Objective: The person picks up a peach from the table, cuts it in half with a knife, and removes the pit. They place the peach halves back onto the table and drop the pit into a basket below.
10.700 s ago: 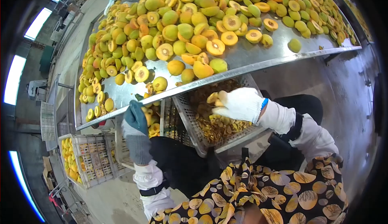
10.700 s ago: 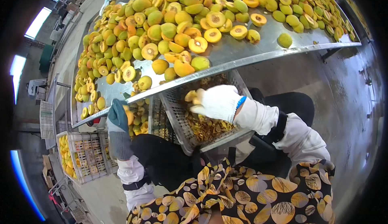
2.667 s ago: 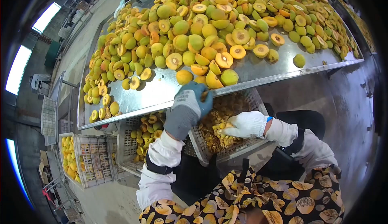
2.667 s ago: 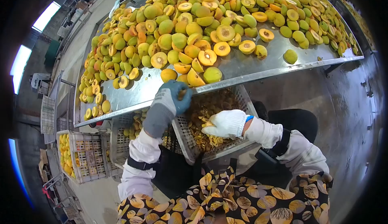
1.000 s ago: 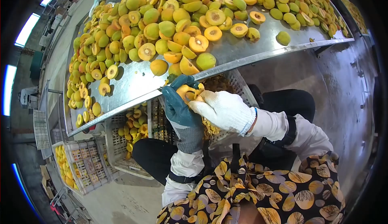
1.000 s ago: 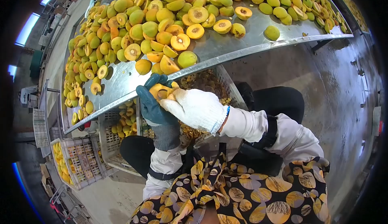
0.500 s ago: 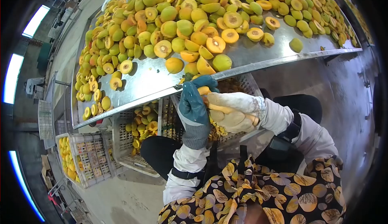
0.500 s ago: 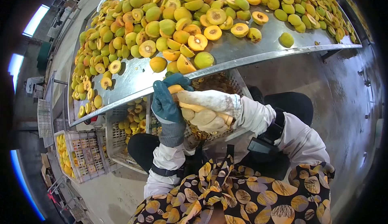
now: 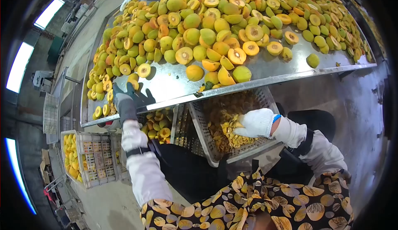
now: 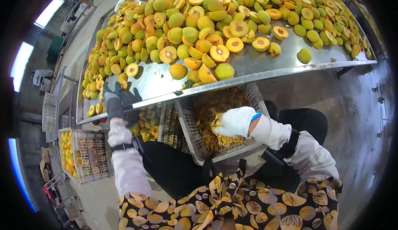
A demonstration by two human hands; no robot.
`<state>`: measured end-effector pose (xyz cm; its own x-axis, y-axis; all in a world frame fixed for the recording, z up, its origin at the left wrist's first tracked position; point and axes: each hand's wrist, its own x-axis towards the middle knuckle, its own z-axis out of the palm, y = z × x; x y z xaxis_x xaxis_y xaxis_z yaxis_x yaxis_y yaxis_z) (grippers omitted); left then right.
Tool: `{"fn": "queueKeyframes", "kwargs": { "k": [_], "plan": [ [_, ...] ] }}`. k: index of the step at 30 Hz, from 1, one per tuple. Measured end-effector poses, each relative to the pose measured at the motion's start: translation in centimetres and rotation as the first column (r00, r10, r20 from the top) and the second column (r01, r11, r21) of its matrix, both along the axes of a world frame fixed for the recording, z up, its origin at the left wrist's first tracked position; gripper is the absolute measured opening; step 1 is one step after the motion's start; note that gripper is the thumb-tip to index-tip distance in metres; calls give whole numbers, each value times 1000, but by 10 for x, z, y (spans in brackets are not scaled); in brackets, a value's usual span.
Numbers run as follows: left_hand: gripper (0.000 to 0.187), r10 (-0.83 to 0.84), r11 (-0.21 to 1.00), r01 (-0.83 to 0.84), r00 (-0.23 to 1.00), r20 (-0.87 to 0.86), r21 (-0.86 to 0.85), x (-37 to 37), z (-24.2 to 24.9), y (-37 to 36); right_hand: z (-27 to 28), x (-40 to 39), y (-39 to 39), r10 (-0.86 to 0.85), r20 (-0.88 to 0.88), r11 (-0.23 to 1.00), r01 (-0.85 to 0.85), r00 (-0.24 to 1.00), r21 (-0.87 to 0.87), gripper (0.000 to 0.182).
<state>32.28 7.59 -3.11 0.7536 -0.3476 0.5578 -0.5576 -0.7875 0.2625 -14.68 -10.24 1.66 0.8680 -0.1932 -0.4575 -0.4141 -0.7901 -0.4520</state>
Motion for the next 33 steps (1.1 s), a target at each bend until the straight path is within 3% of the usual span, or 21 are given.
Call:
{"fn": "queueKeyframes", "kwargs": {
  "k": [2, 5, 6, 7, 8, 9, 10, 11, 12, 13, 15, 18, 20, 21, 22, 23, 25, 27, 29, 30, 33],
  "plan": [
    [52, -50, 997, 60, 976, -214, 40, 33, -17, -18, -4, -1, 0, -10, 13, 1000, 10, 1000, -21, 53],
    [49, -299, 949, 315, 904, -307, 3, -12, 7, -38, -6, -3, -3, -94, 155, 994, 84, 983, 70, 55],
    [43, -286, 957, 286, 913, -292, -42, -27, 7, -44, 1, -2, -4, -146, 197, 981, 117, 969, 152, 56],
    [43, -436, 890, 333, 822, -367, -310, -44, 5, -45, 8, 0, -4, -202, 235, 961, 145, 951, 237, 58],
    [40, -461, 844, 198, 741, -487, -498, -80, 18, -50, 20, 4, -6, -294, 159, 849, 182, 942, 496, 57],
    [38, -504, 770, 21, 633, -587, -638, -123, 27, -54, 38, 5, -1, -399, -54, 575, 295, 915, 763, 51],
    [39, -614, 707, 148, 613, -496, -692, -154, 18, -52, 45, 4, 1, -415, -23, 429, 218, 910, 876, 47],
    [41, -704, 626, 164, 540, -462, -762, -188, 16, -57, 50, 4, 2, -441, 7, 272, 126, 898, 954, 43],
    [42, -783, 540, 167, 457, -421, -825, -222, 13, -61, 57, 4, 4, -471, 62, 301, 94, 880, 949, 43],
    [44, -844, 458, 43, 335, -419, -888, -257, 24, -70, 64, 4, 6, -498, 118, 333, 63, 859, 941, 43],
    [49, -931, 347, -113, 79, -356, -931, -300, 37, -81, 72, 2, 7, -567, 60, 371, 190, 821, 909, 47],
    [49, -951, 290, -218, 40, -305, -932, -329, 57, -90, 78, -4, 0, -606, -27, 445, 367, 795, 817, 48],
    [45, -964, 255, -315, -7, -266, -914, -330, 64, -88, 42, -7, -7, -543, 308, 748, 283, 782, 600, 50],
    [44, -938, 322, 2, 134, -319, -947, -328, 60, -86, 42, -4, -7, -462, 455, 857, 253, 761, 448, 50],
    [44, -906, 398, 308, 280, -317, -864, -325, 52, -86, 53, -10, -4, -576, 276, 762, 382, 770, 523, 52],
    [44, -872, 471, 564, 412, -264, -678, -324, 46, -87, 54, -11, -2, -552, 324, 791, 361, 768, 494, 48],
    [43, -876, 464, 482, 373, -304, -743, -330, 47, -90, 54, -14, 1, -500, 416, 844, 321, 760, 429, 41],
    [37, -892, 425, 471, 361, -271, -773, -343, 51, -95, 49, -12, 5, -487, 453, 873, 392, 746, 291, 40],
    [30, -929, 336, 344, 277, -247, -877, -351, 48, -99, 45, -11, 7, -489, 474, 872, 434, 732, 229, 40],
    [34, -913, 369, 384, 322, -252, -846, -355, 52, -100, 42, -11, 8, -467, 486, 880, 440, 738, 177, 39],
    [46, -871, 443, 462, 424, -247, -768, -353, 52, -98, 44, -10, 10, -496, 502, 868, 421, 709, 264, 39]
  ]
}}
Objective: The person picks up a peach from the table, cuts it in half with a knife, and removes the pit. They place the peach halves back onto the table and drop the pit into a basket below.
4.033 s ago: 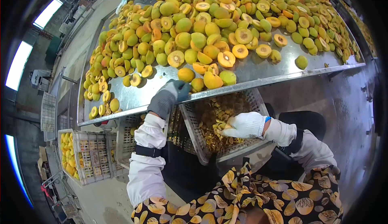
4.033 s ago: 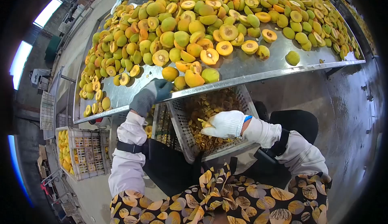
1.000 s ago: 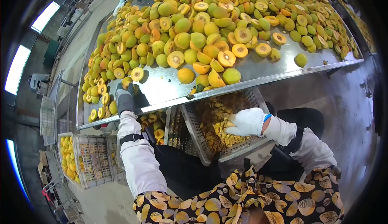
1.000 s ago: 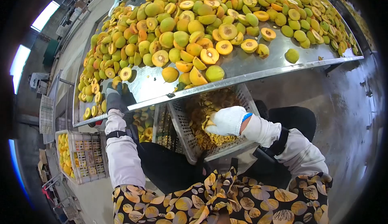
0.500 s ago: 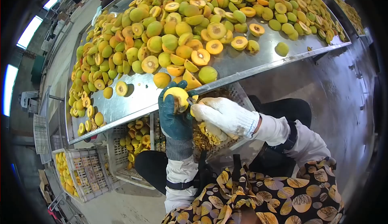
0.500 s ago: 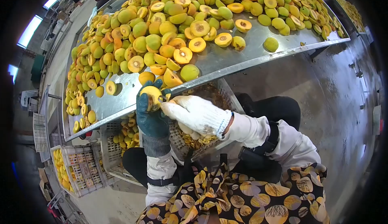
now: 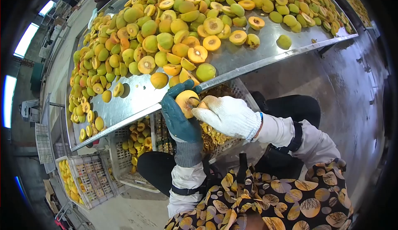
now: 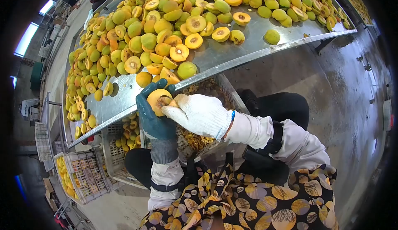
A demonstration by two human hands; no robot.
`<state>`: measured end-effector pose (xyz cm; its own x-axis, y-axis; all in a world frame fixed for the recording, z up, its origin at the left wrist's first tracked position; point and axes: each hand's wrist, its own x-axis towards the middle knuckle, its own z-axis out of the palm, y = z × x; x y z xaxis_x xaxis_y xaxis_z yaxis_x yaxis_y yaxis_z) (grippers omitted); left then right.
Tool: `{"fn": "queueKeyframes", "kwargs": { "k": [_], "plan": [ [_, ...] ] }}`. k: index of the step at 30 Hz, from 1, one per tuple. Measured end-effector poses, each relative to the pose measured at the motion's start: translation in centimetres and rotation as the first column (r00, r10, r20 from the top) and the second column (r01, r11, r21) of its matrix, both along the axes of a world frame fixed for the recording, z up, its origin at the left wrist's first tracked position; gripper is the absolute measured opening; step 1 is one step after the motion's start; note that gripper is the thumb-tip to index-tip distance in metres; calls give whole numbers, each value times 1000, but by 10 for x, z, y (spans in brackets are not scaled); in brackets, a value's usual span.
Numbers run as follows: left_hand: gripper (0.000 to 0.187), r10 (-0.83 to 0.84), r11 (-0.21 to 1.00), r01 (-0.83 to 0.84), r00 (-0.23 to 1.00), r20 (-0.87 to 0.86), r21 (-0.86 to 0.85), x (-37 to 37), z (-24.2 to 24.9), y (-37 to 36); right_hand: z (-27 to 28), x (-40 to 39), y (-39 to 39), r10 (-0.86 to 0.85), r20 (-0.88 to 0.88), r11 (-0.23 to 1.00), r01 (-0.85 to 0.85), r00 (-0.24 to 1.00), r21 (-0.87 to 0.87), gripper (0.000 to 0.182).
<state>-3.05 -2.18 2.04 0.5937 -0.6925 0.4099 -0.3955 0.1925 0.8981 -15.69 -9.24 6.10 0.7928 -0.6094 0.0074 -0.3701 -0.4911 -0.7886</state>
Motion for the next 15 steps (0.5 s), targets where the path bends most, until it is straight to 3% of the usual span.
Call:
{"fn": "queueKeyframes", "kwargs": {
  "k": [2, 4, 10, 12, 15],
  "plan": [
    [48, -15, 999, 9, 995, -103, -54, 0, -4, 3, -4, 1, 2, 10, 47, 1000, -11, 999, 2, 46],
    [48, -108, 979, 36, 925, -363, -199, -2, -7, 4, -5, 2, 3, 15, 86, 1000, -16, 996, 14, 49],
    [48, 46, 981, -112, 930, -365, -160, -17, 10, -2, -2, 4, 4, 24, 60, 999, -27, 998, 45, 47],
    [43, 98, 987, -121, 975, -200, -108, -15, 9, 0, -4, 5, 5, 30, 60, 999, -32, 998, 41, 48],
    [37, 214, 977, -212, 974, 68, -35, -18, 11, 2, -9, 5, 3, 161, 122, 981, -145, 980, -128, 45]
  ]
}}
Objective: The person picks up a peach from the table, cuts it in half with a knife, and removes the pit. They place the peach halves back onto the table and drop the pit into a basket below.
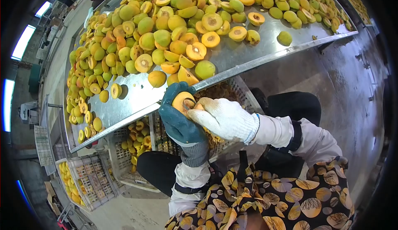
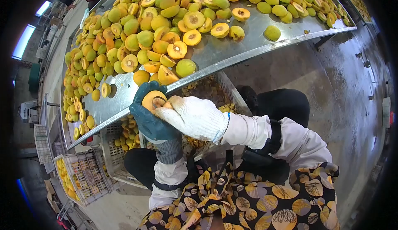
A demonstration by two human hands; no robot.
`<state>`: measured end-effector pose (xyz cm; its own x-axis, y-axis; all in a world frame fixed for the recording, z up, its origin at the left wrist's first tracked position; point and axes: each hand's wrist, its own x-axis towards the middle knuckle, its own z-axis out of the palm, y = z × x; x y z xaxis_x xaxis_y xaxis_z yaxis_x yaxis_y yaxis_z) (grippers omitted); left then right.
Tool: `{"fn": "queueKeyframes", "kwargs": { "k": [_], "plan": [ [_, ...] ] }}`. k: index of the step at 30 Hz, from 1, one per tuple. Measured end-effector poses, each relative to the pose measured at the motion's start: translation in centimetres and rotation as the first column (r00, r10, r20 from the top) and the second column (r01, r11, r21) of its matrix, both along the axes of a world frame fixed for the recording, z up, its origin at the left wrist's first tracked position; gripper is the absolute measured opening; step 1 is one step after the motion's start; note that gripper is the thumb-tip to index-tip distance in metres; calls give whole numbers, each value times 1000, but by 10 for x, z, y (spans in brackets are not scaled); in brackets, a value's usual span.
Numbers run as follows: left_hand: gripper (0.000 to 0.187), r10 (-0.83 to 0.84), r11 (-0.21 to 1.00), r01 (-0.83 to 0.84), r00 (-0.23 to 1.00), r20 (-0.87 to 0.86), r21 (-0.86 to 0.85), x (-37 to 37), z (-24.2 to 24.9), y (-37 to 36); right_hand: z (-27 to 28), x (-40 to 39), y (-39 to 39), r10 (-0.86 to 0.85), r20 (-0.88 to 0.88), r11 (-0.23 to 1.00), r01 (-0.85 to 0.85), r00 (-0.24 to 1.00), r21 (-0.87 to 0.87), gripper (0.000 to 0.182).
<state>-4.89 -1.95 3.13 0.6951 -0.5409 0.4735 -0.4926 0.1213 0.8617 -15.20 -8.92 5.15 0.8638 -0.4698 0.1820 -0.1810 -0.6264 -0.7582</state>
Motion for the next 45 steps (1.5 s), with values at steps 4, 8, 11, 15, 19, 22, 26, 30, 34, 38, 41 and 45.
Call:
{"fn": "queueKeyframes", "kwargs": {
  "k": [4, 8, 11, 15, 19, 22, 26, 30, 34, 38, 41, 45],
  "plan": [
    [34, -24, 998, 23, 999, 33, 51, 2, 5, 4, 9, 1, -8, 126, -90, 965, -101, 988, 243, 37],
    [35, -32, 997, 31, 999, 14, 77, -1, 13, 8, 21, 1, -11, 217, -150, 805, -90, 965, 587, 39],
    [40, -25, 1000, 26, 1000, -6, 15, 1, 1, 4, 0, -1, -8, 157, -52, 944, -135, 986, 300, 47],
    [49, -308, 951, 275, 828, -468, -138, 14, -12, 5, 10, -2, -13, 113, -269, 945, -20, 957, 327, 54],
    [57, -302, 929, 362, 855, -422, 70, 25, -2, 8, 8, -4, -6, 49, -248, 980, 1, 968, 198, 54],
    [63, -161, 979, 195, 926, -342, 66, 7, 12, 3, -3, -4, -4, 73, -117, 970, -43, 990, 239, 53],
    [71, -77, 997, 77, 977, -197, -8, -3, 8, 3, -5, -6, -4, 171, 34, 801, -159, 985, 577, 50],
    [66, -213, 975, 192, 946, -243, -110, -2, 7, 5, 11, -14, -5, 246, 34, 176, -79, 969, 981, 48],
    [68, -451, 893, 351, 706, -546, -283, 2, 11, 9, -1, -16, -3, 193, 241, -367, -158, 951, 917, 49],
    [71, -449, 893, 340, 662, -600, -294, 0, 12, 7, -1, -18, -5, 172, 269, -459, -165, 948, 873, 49],
    [71, -441, 894, 380, 643, -626, -238, 2, 12, 7, 14, -22, -11, 291, 72, -89, -48, 954, 995, 49],
    [67, -477, 861, 496, 707, -523, -115, 11, 10, 11, 25, -24, -18, 351, 14, 18, -21, 936, 1000, 55]
  ]
}}
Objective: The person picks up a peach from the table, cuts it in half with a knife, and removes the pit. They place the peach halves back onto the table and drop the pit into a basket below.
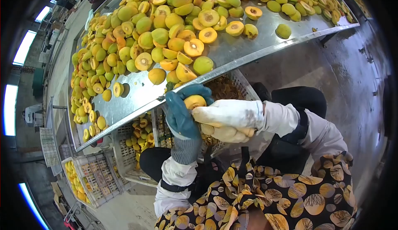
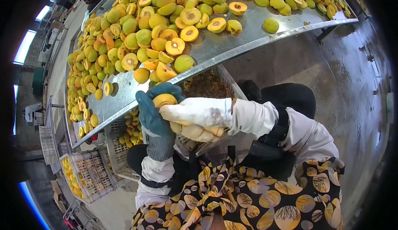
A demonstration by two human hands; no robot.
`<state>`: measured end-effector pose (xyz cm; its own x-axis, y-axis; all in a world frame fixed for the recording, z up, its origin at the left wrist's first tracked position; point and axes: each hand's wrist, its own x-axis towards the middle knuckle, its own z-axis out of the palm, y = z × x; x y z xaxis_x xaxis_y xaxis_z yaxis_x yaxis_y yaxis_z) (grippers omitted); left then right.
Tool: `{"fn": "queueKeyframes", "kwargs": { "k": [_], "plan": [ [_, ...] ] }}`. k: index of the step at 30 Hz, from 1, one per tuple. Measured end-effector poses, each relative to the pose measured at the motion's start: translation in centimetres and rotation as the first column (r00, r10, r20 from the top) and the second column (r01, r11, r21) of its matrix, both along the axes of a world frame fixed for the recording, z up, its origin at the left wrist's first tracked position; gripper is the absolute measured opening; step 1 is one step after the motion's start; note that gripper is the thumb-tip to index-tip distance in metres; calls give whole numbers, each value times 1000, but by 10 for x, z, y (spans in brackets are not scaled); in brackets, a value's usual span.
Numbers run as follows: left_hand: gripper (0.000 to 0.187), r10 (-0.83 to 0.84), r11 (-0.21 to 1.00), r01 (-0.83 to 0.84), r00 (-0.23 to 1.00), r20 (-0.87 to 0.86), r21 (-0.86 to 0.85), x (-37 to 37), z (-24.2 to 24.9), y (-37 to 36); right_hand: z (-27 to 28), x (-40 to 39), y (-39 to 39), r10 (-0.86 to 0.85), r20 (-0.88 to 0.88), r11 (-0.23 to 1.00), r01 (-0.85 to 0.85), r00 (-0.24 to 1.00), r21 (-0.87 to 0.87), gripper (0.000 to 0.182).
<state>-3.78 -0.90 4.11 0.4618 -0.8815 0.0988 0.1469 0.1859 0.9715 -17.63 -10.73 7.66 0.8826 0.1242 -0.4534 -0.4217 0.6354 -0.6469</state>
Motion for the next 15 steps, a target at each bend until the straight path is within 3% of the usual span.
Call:
{"fn": "queueKeyframes", "kwargs": {
  "k": [2, 3, 4, 5, 6, 7, 8, 9, 10, 11, 12, 13, 14, 15],
  "plan": [
    [64, -58, 998, 54, 937, 343, 21, 6, 14, 8, -13, -2, -4, 53, 48, 929, -67, 997, 364, 54],
    [62, -75, 993, 111, 836, 544, -34, 14, 15, 6, -24, 1, -2, 67, 65, 841, -91, 996, 533, 53],
    [61, -150, 989, 124, 853, 500, 84, 19, 19, 7, -31, 3, -1, 84, 86, 724, -120, 993, 679, 53],
    [61, -218, 970, 141, 868, 447, 200, 22, 27, 9, -35, 3, -7, 124, 108, 848, -162, 986, 504, 51],
    [61, -280, 937, 164, 881, 382, 309, 25, 32, 10, -34, 6, -6, 121, 127, 982, -137, 985, 131, 52],
    [63, -322, 929, 200, 852, 412, 312, 33, 30, 10, -33, 11, -5, 128, 148, 961, -86, 981, -263, 53],
    [64, -333, 920, 198, 851, 407, 338, 47, 23, 13, -32, 15, -4, 146, 170, 788, -11, 975, -615, 54],
    [65, -343, 909, 194, 850, 400, 368, 63, 14, 19, -33, 13, 4, 242, 251, 145, 221, 937, -964, 53],
    [67, -349, 899, 186, 850, 393, 396, 77, 12, 26, -24, 13, 7, 281, 134, -129, 176, 950, -976, 48],
    [64, -155, 871, 137, 988, -1, 471, 86, 15, 37, -27, 14, 9, 273, 112, -146, 157, 955, -977, 48],
    [63, -118, 912, 38, 978, 173, 408, 104, 20, 56, -31, 15, 11, 263, 94, -161, 140, 960, -977, 47],
    [64, 56, 853, -135, 984, 169, 504, 121, 27, 73, -38, 16, 12, 228, 43, -184, 86, 973, -979, 47],
    [59, 7, 770, -350, 840, 542, 534, 155, 17, 92, -46, 16, 12, 192, -9, -207, 31, 981, -978, 47],
    [55, -86, 641, -591, 579, 811, 489, 180, 21, 103, -54, 13, 11, 175, -53, -247, -8, 983, -969, 47]
  ]
}}
